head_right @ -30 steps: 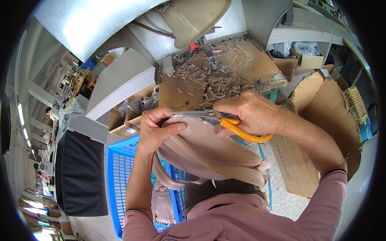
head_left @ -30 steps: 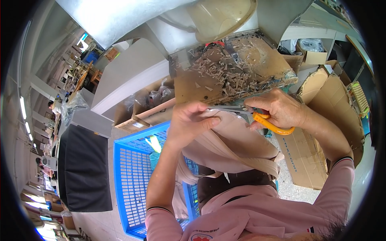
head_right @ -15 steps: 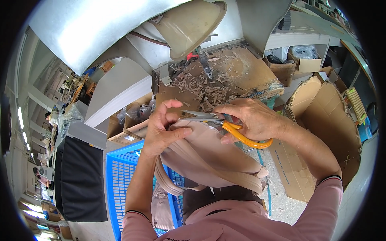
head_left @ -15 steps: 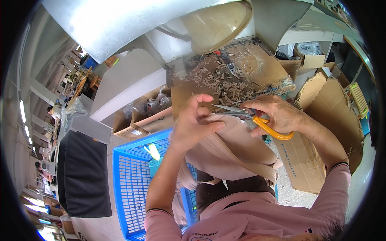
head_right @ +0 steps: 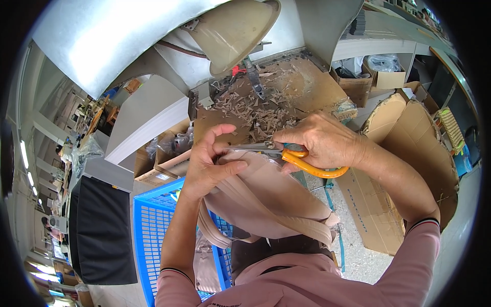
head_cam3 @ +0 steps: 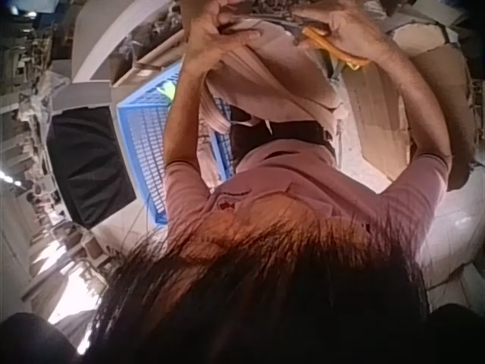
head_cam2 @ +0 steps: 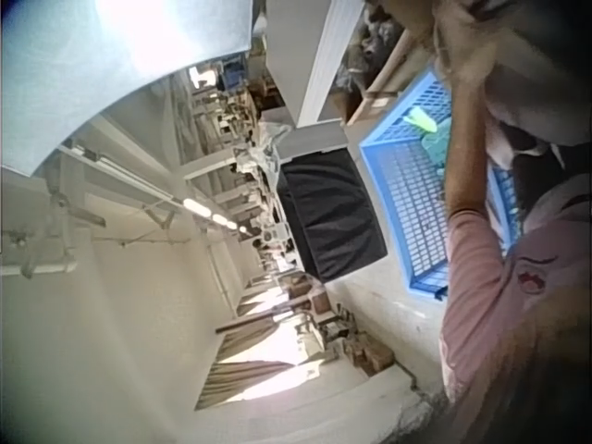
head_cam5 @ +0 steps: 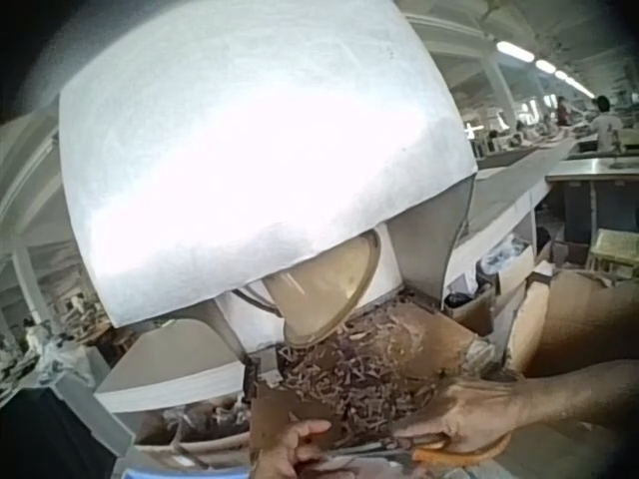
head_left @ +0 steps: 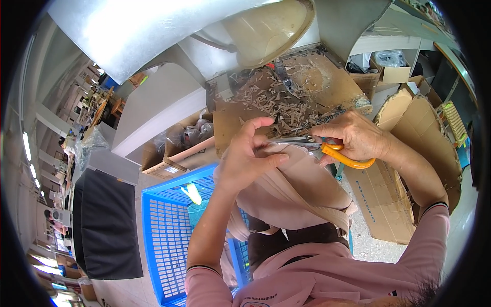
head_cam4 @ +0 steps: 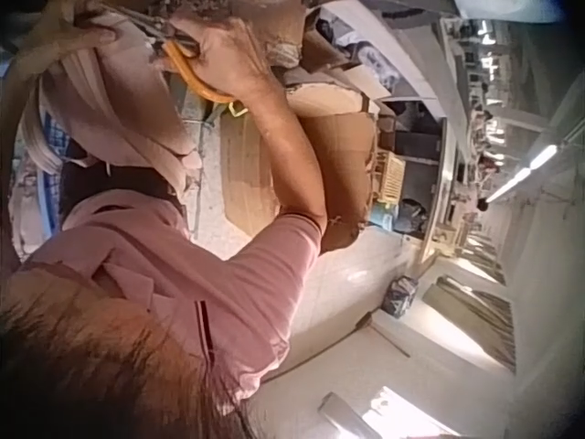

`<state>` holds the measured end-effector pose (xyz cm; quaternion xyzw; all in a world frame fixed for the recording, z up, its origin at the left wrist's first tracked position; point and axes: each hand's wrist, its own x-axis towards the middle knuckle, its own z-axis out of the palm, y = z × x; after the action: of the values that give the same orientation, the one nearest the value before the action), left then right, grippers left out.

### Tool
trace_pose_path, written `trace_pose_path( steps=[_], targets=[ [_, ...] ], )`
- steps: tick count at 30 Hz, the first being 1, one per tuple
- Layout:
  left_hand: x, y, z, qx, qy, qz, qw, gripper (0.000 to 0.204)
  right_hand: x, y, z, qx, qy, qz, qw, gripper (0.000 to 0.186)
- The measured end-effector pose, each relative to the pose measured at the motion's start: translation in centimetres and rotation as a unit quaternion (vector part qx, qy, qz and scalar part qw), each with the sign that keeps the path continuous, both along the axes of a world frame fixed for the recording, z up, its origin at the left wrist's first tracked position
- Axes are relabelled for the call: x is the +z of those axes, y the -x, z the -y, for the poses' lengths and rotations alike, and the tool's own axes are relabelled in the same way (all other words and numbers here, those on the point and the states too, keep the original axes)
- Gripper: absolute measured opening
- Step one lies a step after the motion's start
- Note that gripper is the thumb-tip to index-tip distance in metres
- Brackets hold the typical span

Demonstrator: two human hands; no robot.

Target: Trimming excess fabric and loose threads from manufactured bags using scissors.

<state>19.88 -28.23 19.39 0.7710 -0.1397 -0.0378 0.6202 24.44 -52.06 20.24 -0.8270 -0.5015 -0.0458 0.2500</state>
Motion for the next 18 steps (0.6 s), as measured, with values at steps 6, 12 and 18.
trace_pose_path(
  steps=[6,12,18],
  targets=[
    [-1.0,0.3,-1.7,0.041,-0.018,0.074,0.996,0.029,-3.6,1.6,1.0,-0.048,-0.13,-0.089,0.986,0.061],
    [-2.5,0.3,-3.1,0.037,0.025,0.067,0.997,0.021,-4.7,3.4,-0.4,-0.071,-0.107,-0.108,0.986,0.064],
    [-2.3,0.9,-3.1,0.047,0.023,0.076,0.996,0.022,-4.4,3.4,-1.2,-0.046,-0.105,-0.101,0.988,0.063]
  ],
)
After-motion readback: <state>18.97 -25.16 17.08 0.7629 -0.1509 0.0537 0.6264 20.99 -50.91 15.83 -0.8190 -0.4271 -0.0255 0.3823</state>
